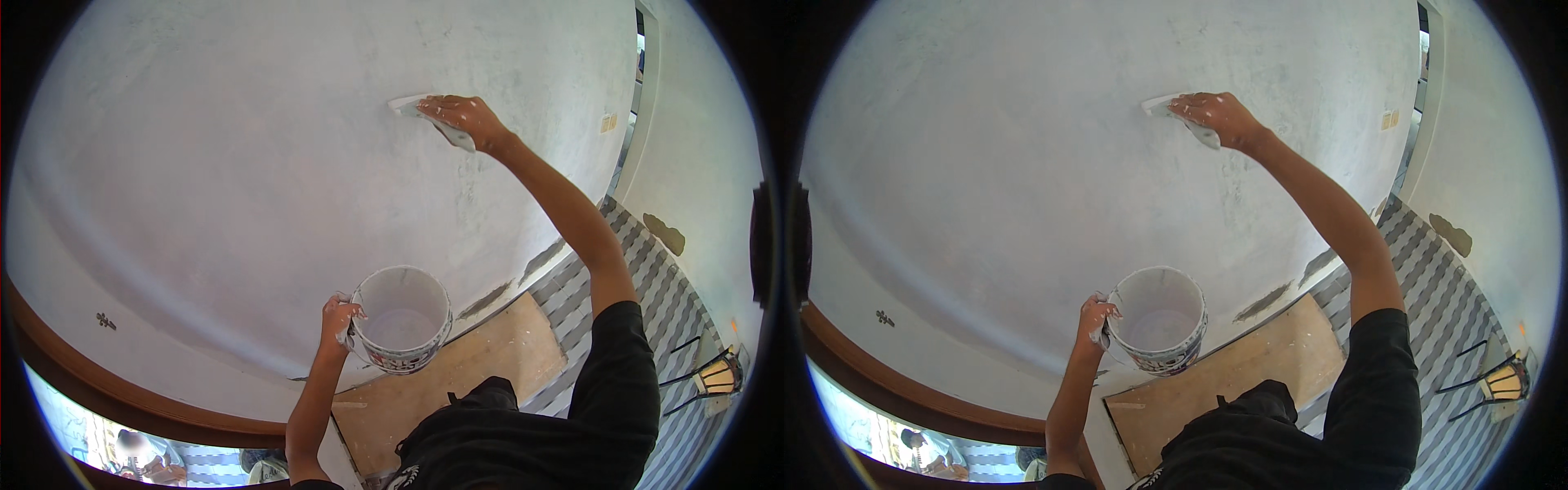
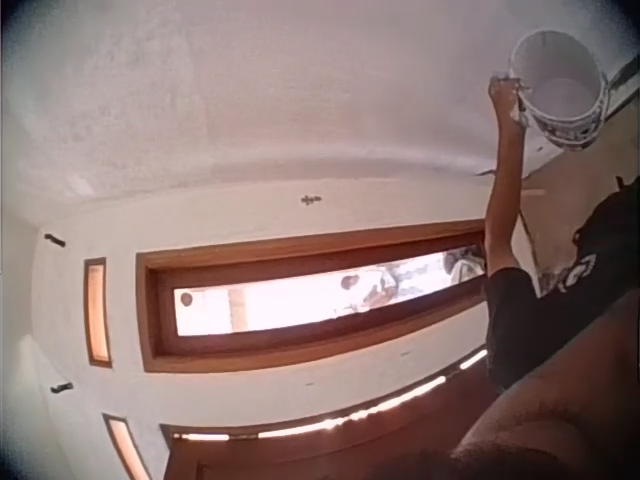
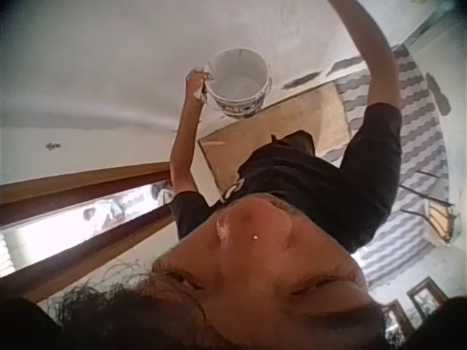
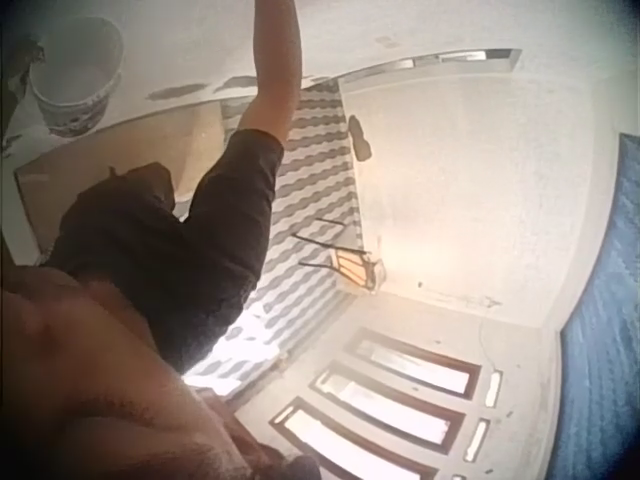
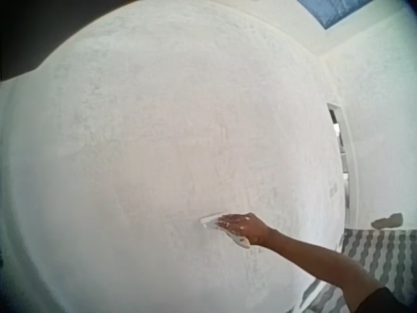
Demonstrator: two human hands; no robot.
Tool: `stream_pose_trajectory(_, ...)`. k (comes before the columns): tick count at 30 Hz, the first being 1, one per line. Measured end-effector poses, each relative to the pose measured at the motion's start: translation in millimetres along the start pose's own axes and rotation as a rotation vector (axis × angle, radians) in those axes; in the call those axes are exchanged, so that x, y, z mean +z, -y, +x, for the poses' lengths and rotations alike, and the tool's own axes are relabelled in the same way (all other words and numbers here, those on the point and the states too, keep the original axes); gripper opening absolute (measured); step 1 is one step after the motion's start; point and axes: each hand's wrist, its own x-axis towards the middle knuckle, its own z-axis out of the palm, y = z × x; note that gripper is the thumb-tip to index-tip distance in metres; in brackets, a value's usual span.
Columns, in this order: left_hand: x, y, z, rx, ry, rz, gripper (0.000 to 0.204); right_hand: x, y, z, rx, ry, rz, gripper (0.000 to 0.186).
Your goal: Patching and smoothing a wall or ceiling area using a scraper and putty.
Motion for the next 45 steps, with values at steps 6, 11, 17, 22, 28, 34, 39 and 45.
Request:
stream_pose_trajectory(6,-2,8,7,-0.014,0.003,-0.008,0.021,62,44,-89,0.001,0.146,-0.028,0.042)
stream_pose_trajectory(11,0,0,4,0.009,-0.008,0.006,0.021,36,24,-53,-0.053,0.452,0.093,0.042)
stream_pose_trajectory(17,-1,2,4,0.025,0.016,-0.065,0.022,-23,-14,55,-0.067,0.061,-0.151,0.042)
stream_pose_trajectory(22,-1,10,6,-0.015,-0.016,-0.049,0.023,-11,-1,53,-0.054,-0.182,-0.246,0.051)
stream_pose_trajectory(28,-4,14,13,0.002,-0.056,0.011,0.023,60,49,-53,-0.069,0.090,-0.164,0.041)
stream_pose_trajectory(34,-8,9,10,0.009,-0.051,0.031,0.023,45,40,-24,-0.054,0.577,0.096,0.051)
stream_pose_trajectory(39,-4,4,2,0.008,-0.041,-0.069,0.022,5,11,45,0.074,0.478,0.147,0.044)
stream_pose_trajectory(45,-2,8,2,0.024,0.004,-0.097,0.020,-7,0,65,-0.001,-0.072,-0.186,0.043)
